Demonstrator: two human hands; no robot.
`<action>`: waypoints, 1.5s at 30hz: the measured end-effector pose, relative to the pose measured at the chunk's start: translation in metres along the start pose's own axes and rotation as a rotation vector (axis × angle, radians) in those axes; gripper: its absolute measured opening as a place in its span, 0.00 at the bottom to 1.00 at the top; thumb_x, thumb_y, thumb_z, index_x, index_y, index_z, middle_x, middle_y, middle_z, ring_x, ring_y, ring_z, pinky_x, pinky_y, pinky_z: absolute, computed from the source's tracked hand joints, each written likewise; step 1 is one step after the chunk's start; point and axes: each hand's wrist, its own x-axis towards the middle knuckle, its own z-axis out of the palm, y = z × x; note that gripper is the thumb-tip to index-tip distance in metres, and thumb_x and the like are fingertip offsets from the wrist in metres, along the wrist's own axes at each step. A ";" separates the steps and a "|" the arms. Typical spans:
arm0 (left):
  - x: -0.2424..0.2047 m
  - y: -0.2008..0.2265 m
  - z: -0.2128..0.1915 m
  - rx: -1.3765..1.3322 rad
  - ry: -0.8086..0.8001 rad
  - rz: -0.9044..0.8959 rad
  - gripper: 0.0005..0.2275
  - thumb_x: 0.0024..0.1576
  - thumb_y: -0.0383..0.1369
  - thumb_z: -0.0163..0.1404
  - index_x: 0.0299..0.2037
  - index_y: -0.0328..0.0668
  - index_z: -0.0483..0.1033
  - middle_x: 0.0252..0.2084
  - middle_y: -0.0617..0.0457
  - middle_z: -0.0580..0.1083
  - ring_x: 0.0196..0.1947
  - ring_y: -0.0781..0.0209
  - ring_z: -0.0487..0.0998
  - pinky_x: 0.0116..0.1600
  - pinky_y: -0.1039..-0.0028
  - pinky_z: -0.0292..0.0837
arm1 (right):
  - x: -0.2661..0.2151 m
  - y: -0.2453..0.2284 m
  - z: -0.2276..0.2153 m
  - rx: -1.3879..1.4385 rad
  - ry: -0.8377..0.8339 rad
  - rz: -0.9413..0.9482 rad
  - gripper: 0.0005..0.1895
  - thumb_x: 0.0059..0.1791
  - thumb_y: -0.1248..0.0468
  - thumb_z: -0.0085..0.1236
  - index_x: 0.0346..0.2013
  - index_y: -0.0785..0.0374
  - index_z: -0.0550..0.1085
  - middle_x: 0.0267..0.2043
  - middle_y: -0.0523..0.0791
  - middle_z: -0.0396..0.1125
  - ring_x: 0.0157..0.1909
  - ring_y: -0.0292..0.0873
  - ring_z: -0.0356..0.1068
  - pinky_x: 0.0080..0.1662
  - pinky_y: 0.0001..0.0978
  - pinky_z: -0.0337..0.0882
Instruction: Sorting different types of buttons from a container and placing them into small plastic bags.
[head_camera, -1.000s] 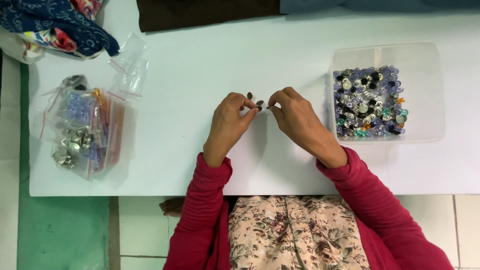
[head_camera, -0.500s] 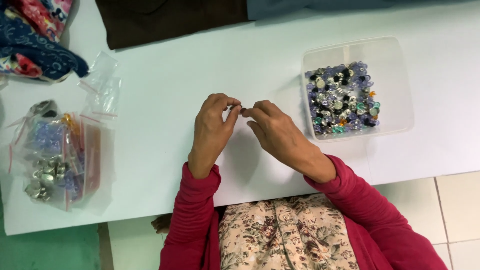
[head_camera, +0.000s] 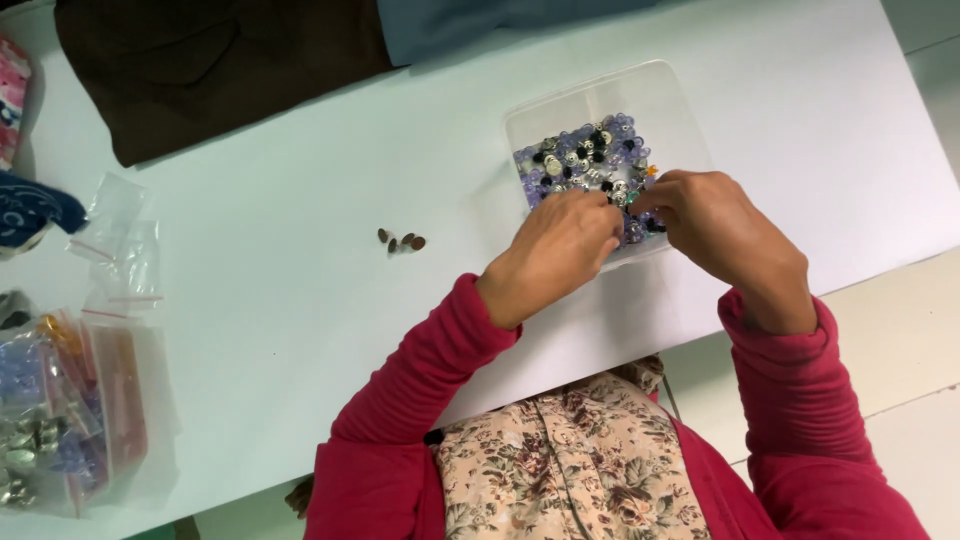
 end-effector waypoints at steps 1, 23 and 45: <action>0.004 0.000 0.012 -0.002 -0.001 0.010 0.03 0.57 0.31 0.56 0.35 0.44 0.82 0.34 0.50 0.77 0.35 0.47 0.79 0.41 0.57 0.73 | 0.001 -0.013 -0.006 -0.002 0.005 0.009 0.23 0.46 0.84 0.43 0.42 0.63 0.82 0.43 0.49 0.77 0.41 0.55 0.76 0.40 0.45 0.70; 0.052 -0.026 0.017 0.184 0.209 -0.121 0.04 0.49 0.17 0.58 0.32 0.32 0.80 0.30 0.44 0.73 0.32 0.47 0.77 0.34 0.61 0.70 | 0.040 0.021 0.002 -0.080 0.067 0.135 0.14 0.50 0.80 0.57 0.49 0.69 0.80 0.40 0.54 0.76 0.40 0.52 0.80 0.38 0.33 0.81; 0.070 -0.060 0.074 0.461 0.294 -0.087 0.07 0.52 0.25 0.58 0.22 0.42 0.77 0.27 0.48 0.70 0.30 0.51 0.74 0.30 0.65 0.68 | 0.050 0.021 0.027 -0.004 0.017 0.192 0.10 0.49 0.79 0.57 0.43 0.72 0.81 0.26 0.58 0.74 0.31 0.60 0.78 0.33 0.47 0.80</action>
